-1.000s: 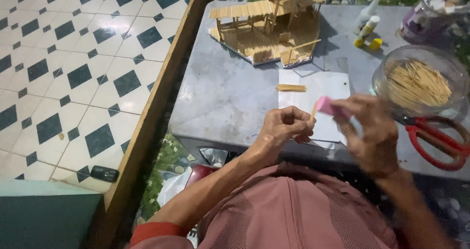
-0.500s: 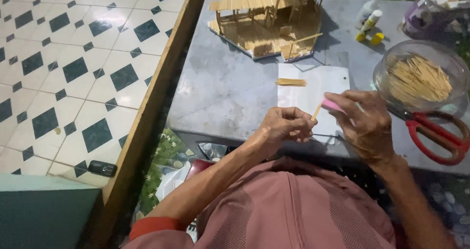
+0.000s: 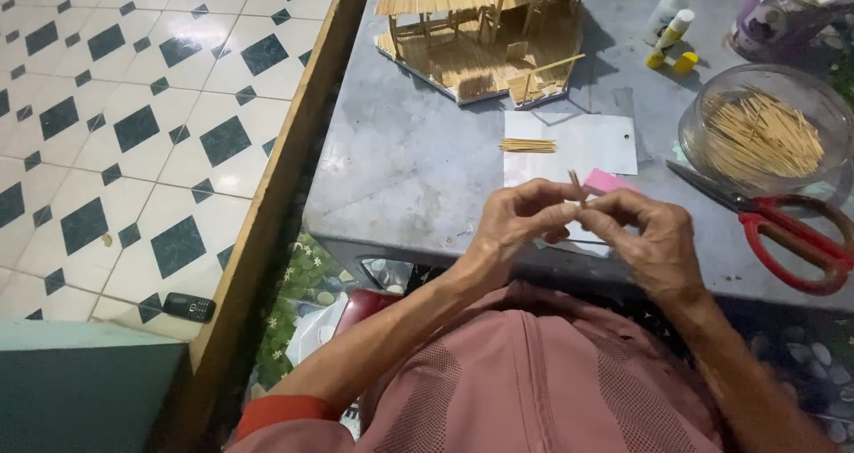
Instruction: A person is meticulously assembling a model house by gluing small wooden sticks onto a paper template on a table.
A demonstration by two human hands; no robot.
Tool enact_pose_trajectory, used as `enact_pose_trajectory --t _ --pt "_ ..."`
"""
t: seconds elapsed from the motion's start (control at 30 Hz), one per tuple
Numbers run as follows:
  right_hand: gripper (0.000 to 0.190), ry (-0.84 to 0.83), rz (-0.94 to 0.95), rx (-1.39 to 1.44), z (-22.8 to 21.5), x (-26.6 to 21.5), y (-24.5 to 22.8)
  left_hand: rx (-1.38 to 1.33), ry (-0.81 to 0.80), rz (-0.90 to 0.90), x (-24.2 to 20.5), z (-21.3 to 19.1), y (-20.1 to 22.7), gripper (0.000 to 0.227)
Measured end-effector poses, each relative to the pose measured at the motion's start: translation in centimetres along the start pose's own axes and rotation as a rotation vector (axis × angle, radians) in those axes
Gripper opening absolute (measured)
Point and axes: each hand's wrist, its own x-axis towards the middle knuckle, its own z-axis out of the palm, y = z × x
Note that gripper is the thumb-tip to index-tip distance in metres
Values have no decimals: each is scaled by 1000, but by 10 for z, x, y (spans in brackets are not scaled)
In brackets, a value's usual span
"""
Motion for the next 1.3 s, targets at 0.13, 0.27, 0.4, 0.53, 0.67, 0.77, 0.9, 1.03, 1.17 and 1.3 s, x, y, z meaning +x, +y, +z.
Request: enact_pose_trajectory --t 0.13,0.27,0.4,0.53,0.67,0.77,0.9,1.03,1.17,1.3 --pt "12 -21 157 190 10 0 -5 15 91 -6 3 -1 -15 22" --pt "11 -6 36 17 2 2 4 81 97 20 4 -4 -11 20" --pt "20 89 -274 -562 -14 10 33 7 82 -29 1 -1 5 19" --pt "25 31 -205 -633 -10 10 44 -39 29 -26 2 -5 -7 18" --pt "16 86 -267 -636 -13 11 46 -12 77 -100 1 -3 2 19" --pt "23 156 -361 -545 -10 9 43 6 75 -107 1 -4 3 15" --pt "30 144 -673 -364 2 4 5 -101 45 -62 3 -7 -14 4" --pt "27 114 -649 -470 -11 8 23 6 27 -48 0 1 2 5" --pt "25 217 -663 -506 -12 9 9 24 15 -67 3 1 7 13" --pt "23 145 -672 -398 -7 9 23 89 -10 -54 -2 -1 7 18"
